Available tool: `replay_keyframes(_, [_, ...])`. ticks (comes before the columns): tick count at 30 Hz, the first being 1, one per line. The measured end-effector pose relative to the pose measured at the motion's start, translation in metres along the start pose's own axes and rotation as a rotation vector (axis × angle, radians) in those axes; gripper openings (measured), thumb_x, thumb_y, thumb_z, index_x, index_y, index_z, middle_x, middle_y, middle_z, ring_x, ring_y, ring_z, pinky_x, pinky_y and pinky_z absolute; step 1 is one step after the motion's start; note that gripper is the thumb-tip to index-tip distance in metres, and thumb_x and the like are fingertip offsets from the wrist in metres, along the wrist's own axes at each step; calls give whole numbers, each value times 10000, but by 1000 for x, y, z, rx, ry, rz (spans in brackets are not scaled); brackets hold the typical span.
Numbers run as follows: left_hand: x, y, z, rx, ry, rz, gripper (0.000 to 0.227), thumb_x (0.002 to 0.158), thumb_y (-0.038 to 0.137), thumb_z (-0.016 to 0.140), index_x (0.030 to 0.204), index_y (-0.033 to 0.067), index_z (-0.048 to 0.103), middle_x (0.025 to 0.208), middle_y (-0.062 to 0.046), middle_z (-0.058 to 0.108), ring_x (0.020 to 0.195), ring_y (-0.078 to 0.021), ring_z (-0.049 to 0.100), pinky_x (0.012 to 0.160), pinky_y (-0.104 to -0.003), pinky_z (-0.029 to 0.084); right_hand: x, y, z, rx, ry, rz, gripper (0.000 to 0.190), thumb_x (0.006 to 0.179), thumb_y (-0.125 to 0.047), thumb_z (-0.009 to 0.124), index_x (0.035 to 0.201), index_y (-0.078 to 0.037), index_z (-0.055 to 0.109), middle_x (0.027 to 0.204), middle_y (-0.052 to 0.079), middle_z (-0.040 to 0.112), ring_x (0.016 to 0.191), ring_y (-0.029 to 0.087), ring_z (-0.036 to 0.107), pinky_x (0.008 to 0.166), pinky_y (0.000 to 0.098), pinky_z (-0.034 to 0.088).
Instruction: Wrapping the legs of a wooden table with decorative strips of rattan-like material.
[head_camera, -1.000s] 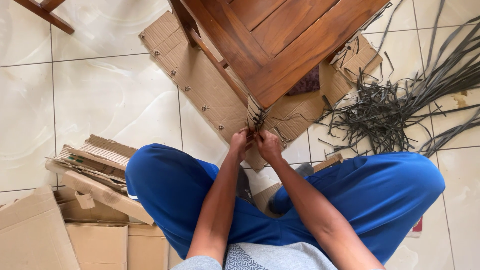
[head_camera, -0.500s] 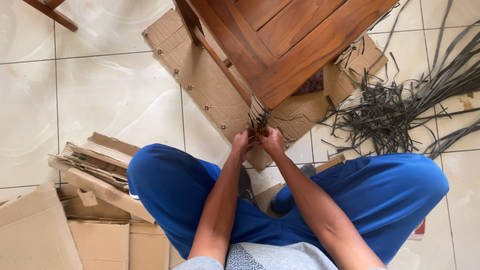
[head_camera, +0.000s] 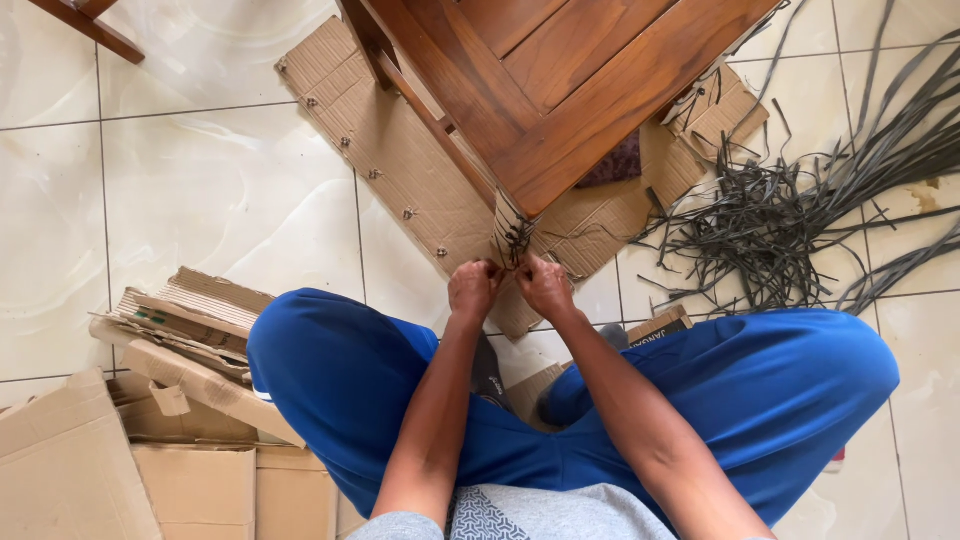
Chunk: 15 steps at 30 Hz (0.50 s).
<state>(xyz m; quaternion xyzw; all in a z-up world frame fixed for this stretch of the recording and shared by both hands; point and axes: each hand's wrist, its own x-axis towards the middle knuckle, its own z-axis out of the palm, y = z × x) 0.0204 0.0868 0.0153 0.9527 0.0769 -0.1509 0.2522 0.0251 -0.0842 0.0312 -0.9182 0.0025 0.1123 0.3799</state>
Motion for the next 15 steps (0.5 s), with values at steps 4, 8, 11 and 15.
replay_keyframes(4, [6, -4, -2, 0, 41, 44, 174, 814, 176, 709, 970, 196, 785, 975, -61, 651, 994, -296, 672, 843, -443, 631, 10, 6, 0, -81, -14, 3, 169, 918, -308, 669, 1062, -222, 682, 851, 144, 766, 889, 416, 735, 816, 571, 575])
replay_keyframes(8, [10, -11, 1, 9, 117, 43, 112, 895, 252, 690, 921, 162, 751, 976, -69, 625, 1036, -305, 635, 894, -431, 573, 21, 18, -2, -151, -9, -2, 121, 914, -263, 687, 1034, -246, 696, 890, 84, 778, 900, 354, 750, 821, 513, 603])
replay_keyframes(11, [19, -22, 13, 10, 109, -12, 169, 929, 334, 657, 900, 181, 722, 924, -60, 644, 1001, -303, 663, 895, -450, 564, 23, 16, -7, -177, -9, 30, 115, 921, -272, 688, 1035, -256, 698, 912, 78, 778, 917, 338, 752, 834, 498, 607])
replay_keyframes(15, [21, -14, 3, 28, 56, -104, 212, 951, 386, 630, 935, 196, 722, 914, -71, 710, 964, -319, 717, 883, -477, 578, 22, 8, -14, -126, 8, 78, 100, 939, -232, 679, 1033, -230, 711, 939, 92, 779, 939, 345, 749, 839, 498, 602])
